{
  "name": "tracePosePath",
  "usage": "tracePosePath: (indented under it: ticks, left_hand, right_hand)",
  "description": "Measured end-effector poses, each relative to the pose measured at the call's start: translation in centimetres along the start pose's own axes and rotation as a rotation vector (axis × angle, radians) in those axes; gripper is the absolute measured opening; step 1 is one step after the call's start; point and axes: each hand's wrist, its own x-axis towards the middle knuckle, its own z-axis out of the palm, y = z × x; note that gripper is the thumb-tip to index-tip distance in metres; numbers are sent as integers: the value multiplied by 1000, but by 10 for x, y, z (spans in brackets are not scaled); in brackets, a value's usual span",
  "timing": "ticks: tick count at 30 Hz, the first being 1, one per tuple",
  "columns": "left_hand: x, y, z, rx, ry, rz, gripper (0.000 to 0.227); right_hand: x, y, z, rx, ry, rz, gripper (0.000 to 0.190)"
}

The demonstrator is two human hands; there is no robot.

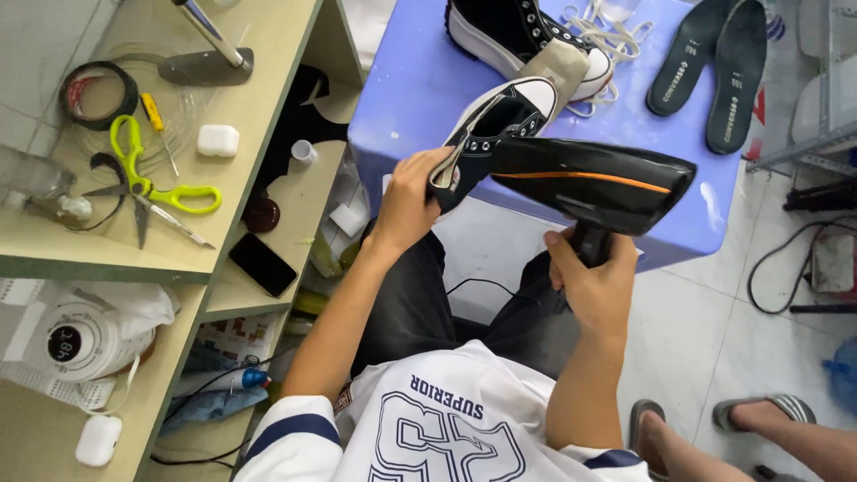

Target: The person uses a hairdryer to dry a black high-top sneaker. They hold the shoe in one hand and the hairdryer in the other, directing hot air at the exterior and interior surfaces of the shoe.

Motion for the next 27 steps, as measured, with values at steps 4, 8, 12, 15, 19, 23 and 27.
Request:
tracePosePath:
  ticks: [4, 8, 12, 15, 19, 23, 27]
  left_hand:
    - [-3, -11, 26, 230, 121, 299, 64]
    - [-42, 19, 54, 412, 223, 594, 36]
    - [-59, 37, 58, 417, 239, 560, 39]
    - [-58, 46, 57, 347, 263, 564, 25]
    - [-58, 49, 62, 303, 290, 657, 23]
    - [-74, 35, 64, 284, 265, 659, 21]
    - [-62, 36, 58, 202, 322, 626, 20]
  right_hand:
    - [1, -25, -8, -44, 124, -133, 22]
    - [5, -30, -24, 75, -22, -125, 27]
    - [8, -42, -35, 65, -218, -55, 18]
    - [12, -33, -35, -221, -180, -135, 37]
    - [13, -74, -24, -78, -365, -21, 49]
    - [15, -129, -17, -382, -388, -22, 34]
    - [16, -124, -13, -575, -379, -14, 35]
